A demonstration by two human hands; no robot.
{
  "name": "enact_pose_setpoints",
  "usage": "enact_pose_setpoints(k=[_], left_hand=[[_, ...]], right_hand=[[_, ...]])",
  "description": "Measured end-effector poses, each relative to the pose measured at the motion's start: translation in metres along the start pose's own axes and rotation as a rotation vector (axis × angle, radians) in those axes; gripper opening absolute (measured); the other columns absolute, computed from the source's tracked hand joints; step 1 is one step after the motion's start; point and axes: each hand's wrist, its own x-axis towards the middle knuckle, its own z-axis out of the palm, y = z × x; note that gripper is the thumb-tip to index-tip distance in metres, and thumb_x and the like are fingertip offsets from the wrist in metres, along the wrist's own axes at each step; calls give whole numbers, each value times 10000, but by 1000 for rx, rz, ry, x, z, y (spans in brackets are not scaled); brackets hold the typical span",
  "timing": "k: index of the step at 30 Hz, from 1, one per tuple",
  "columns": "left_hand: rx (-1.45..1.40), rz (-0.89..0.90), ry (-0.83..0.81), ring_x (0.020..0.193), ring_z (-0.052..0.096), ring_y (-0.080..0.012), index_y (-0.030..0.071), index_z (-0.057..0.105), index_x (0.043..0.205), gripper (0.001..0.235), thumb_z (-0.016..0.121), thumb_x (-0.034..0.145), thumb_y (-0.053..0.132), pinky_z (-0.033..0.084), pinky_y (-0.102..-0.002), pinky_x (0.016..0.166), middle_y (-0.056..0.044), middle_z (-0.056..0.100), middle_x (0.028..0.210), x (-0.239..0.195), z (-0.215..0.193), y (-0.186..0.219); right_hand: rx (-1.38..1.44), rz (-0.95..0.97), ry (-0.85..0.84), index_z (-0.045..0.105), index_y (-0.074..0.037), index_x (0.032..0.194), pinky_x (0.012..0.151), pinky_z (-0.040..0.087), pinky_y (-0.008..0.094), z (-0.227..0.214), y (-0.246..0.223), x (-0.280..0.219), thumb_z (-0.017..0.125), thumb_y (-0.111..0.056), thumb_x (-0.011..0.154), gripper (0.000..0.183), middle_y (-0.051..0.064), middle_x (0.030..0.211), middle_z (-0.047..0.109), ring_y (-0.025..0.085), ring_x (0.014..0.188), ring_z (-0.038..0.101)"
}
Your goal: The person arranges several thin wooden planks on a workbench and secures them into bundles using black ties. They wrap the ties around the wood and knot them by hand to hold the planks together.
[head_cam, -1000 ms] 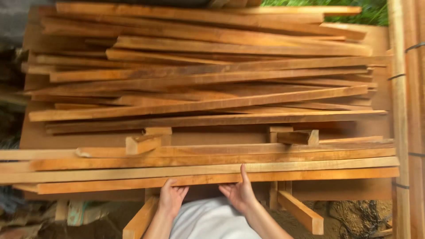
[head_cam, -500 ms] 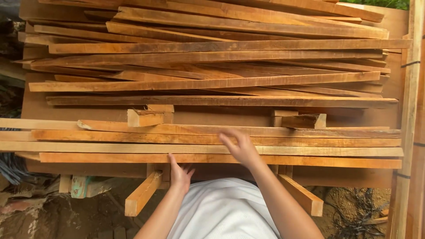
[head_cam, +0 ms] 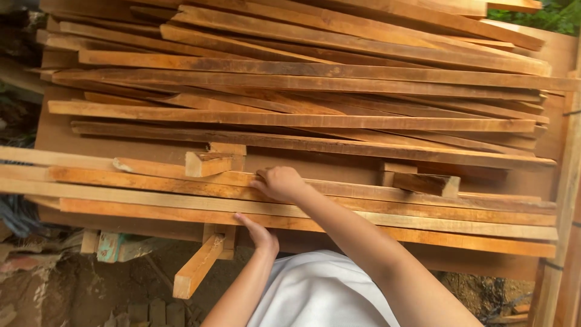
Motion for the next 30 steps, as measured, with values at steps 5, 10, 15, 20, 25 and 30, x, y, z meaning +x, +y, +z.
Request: enact_pose_setpoints(k=[5,10,15,20,25,30], left_hand=[[-63,-18,-20,1566,173,-317,271,96,1660,1050,333,868,919,155,-527,1295,-65,113,1722,31,-19,-16],[-15,-21,-82,1570,160,-316,263,92,1660,1016,257,884,897,163,-523,1297,-75,107,1727,4,-9,-2],[-23,-50,-114,1560,181,-318,323,130,1650,1007,371,866,906,178,-534,1286,-44,152,1717,13,-22,-18],[-77,-160,-92,1557,202,-329,301,147,1650,1020,433,856,875,158,-591,1285,-59,172,1713,1,-6,-24],[-137,-179,-67,1555,223,-321,288,168,1646,1004,439,862,853,166,-606,1283,-57,184,1712,-4,-1,-21],[-54,-169,-117,1538,276,-310,291,176,1637,1061,471,822,903,195,-600,1276,-61,244,1689,17,-11,-26]], right_hand=[[85,-139,5,518,-61,1433,1001,529,531,6,-5,-5,493,-702,930,815,175,1404,609,410,1234,631],[20,-171,-73,371,-143,1559,1018,532,549,4,-3,-7,503,-699,935,846,104,1511,511,419,1262,602],[82,81,-181,489,-154,1486,1011,529,557,-25,16,-34,421,-793,905,866,158,1329,662,406,1225,646],[50,346,-413,624,-115,1380,1082,493,493,-24,78,-57,382,-1009,697,1150,161,1339,681,350,1302,614],[-90,362,-402,678,-150,1315,1038,533,439,-28,65,-64,414,-1063,582,1200,102,1266,728,299,1241,664],[-46,270,-33,713,-127,1224,1174,377,474,-31,56,-75,586,-926,664,984,82,1239,727,283,1289,618]])
